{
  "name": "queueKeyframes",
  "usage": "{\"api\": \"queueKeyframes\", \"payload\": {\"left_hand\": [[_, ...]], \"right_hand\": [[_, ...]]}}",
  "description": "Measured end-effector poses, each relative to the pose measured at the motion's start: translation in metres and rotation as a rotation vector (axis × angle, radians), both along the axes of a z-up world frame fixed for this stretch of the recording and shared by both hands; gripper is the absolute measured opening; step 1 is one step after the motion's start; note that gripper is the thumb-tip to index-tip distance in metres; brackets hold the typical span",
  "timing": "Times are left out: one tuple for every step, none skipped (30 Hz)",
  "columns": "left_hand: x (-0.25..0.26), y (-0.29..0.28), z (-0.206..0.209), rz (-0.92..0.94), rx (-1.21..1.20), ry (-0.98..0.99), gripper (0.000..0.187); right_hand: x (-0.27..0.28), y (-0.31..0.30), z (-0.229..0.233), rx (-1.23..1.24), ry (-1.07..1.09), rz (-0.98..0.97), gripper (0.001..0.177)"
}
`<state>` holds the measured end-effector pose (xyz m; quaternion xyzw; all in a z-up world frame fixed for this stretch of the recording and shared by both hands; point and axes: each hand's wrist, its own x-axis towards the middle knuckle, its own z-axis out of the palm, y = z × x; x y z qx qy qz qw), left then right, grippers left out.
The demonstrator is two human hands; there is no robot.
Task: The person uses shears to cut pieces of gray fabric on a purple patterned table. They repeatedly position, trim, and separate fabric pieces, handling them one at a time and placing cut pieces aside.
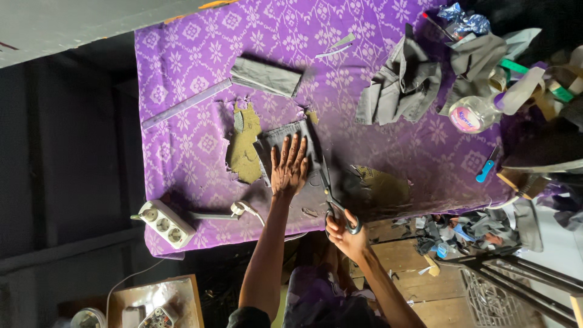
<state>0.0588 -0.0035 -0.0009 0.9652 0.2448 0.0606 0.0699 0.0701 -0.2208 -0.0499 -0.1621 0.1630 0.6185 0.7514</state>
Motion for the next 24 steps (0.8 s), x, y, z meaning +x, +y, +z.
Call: {"api": "queueKeyframes", "payload": {"left_hand": [[0.000,0.000,0.000,-0.003,0.000,0.002,0.048],[0.000,0.000,0.001,-0.003,-0.003,0.009,0.048],[0.001,0.001,0.001,-0.003,-0.006,0.013,0.048],[0.001,0.001,0.001,-0.006,-0.005,0.013,0.048],[0.000,0.001,0.001,-0.005,-0.016,0.018,0.048],[0.000,0.001,0.001,-0.004,-0.027,0.024,0.049],[0.000,0.001,0.001,-0.004,-0.026,0.024,0.049],[0.001,0.001,0.000,-0.002,-0.028,0.027,0.049],[0.001,0.000,0.000,0.001,-0.031,0.029,0.049],[0.001,0.000,0.001,0.001,-0.030,0.030,0.049],[0.001,0.000,0.002,0.001,-0.025,0.034,0.049],[0.001,0.000,0.004,0.000,-0.019,0.038,0.048],[0.001,0.000,0.003,0.002,-0.019,0.038,0.048],[0.001,0.000,0.003,0.001,-0.025,0.042,0.049],[0.001,0.001,0.003,-0.001,-0.030,0.045,0.049],[0.001,0.000,0.002,0.000,-0.030,0.045,0.049],[0.001,0.000,0.002,0.002,-0.028,0.057,0.049],[0.001,0.000,0.001,0.004,-0.026,0.069,0.049],[0.001,0.000,0.002,0.004,-0.026,0.070,0.049],[0.001,0.000,0.003,0.001,-0.031,0.074,0.049],[0.001,0.000,0.003,0.000,-0.036,0.078,0.050],[0.001,0.000,0.002,0.000,-0.037,0.079,0.050],[0.001,0.000,0.001,-0.002,-0.027,0.082,0.050],[0.001,0.001,0.001,-0.005,-0.017,0.085,0.050]], "right_hand": [[-0.001,0.003,0.003,0.000,0.002,-0.003,0.039],[-0.001,0.005,0.006,0.010,0.011,0.001,0.038],[-0.001,0.008,0.008,0.021,0.018,0.005,0.038],[0.000,0.011,0.012,0.022,0.017,0.002,0.038],[0.000,0.012,0.016,0.028,0.022,-0.009,0.038],[0.000,0.014,0.020,0.033,0.026,-0.021,0.038],[0.000,0.013,0.019,0.034,0.026,-0.022,0.038],[0.000,0.013,0.018,0.051,0.023,-0.036,0.038],[0.000,0.012,0.017,0.068,0.021,-0.050,0.038],[0.000,0.013,0.020,0.068,0.021,-0.050,0.038],[0.000,0.013,0.024,0.039,0.024,-0.048,0.033],[0.000,0.014,0.027,0.011,0.026,-0.046,0.032],[0.001,0.014,0.030,0.011,0.027,-0.044,0.032],[0.002,0.014,0.033,0.011,0.019,-0.021,0.033],[0.003,0.015,0.036,0.011,0.012,0.001,0.037],[0.003,0.016,0.035,0.011,0.012,0.002,0.037],[0.004,0.018,0.034,0.012,0.018,-0.023,0.036],[0.004,0.019,0.032,0.012,0.024,-0.049,0.034],[0.006,0.022,0.034,0.012,0.024,-0.049,0.034],[0.009,0.024,0.036,0.024,0.040,-0.042,0.034],[0.011,0.027,0.039,0.035,0.055,-0.035,0.034],[0.013,0.028,0.039,0.034,0.056,-0.034,0.034],[0.014,0.031,0.040,0.027,0.039,-0.030,0.032],[0.016,0.033,0.041,0.020,0.021,-0.026,0.031]]}}
